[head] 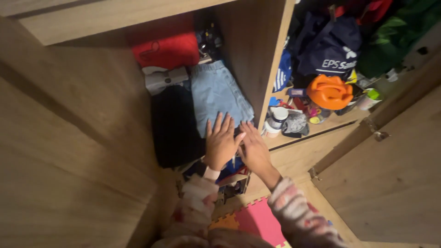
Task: Organizing and storing folded children's clothes from a bed into a closet.
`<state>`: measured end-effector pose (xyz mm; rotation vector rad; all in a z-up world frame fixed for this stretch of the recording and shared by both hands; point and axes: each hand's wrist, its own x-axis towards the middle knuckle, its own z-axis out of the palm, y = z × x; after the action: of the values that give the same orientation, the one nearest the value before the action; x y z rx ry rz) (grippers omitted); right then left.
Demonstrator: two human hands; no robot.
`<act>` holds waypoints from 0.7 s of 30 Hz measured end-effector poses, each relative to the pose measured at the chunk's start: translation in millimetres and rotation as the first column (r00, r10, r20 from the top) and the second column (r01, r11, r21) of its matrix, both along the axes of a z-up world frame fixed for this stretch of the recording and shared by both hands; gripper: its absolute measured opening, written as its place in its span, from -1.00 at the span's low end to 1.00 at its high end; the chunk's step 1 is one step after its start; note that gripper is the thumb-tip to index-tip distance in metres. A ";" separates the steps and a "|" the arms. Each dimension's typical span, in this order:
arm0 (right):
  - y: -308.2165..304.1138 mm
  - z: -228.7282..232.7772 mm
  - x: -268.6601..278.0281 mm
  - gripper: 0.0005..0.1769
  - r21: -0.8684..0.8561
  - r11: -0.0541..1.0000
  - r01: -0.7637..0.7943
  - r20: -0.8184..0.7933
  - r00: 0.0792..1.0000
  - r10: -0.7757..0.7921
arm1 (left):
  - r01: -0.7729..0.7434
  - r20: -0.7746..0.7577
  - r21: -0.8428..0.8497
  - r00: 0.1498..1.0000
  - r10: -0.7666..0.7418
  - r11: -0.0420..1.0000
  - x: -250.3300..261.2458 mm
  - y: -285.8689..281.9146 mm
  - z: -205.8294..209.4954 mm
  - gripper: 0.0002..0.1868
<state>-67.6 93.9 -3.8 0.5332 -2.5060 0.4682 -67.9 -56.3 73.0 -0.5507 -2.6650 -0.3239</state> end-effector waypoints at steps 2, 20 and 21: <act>11.9 13.8 21.8 -0.24 -0.083 0.997 0.008 -0.010 1.000 -0.009 | 0.037 0.037 -0.005 0.999 -0.037 0.999 12.2 3.3 12.4 -0.28; 167.5 36.5 269.0 -0.55 -0.482 0.583 0.654 0.084 0.697 -0.712 | 0.791 0.028 0.066 0.608 -0.793 0.609 131.2 190.1 13.5 -0.46; 173.5 41.1 287.0 -0.56 -0.501 0.538 0.678 0.099 0.662 -0.743 | 0.823 0.046 0.086 0.559 -0.828 0.561 143.1 202.6 15.7 -0.47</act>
<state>219.4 267.4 37.2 -0.6583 -2.0895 0.6788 75.1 146.3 88.8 -1.8137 -2.2429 -0.6822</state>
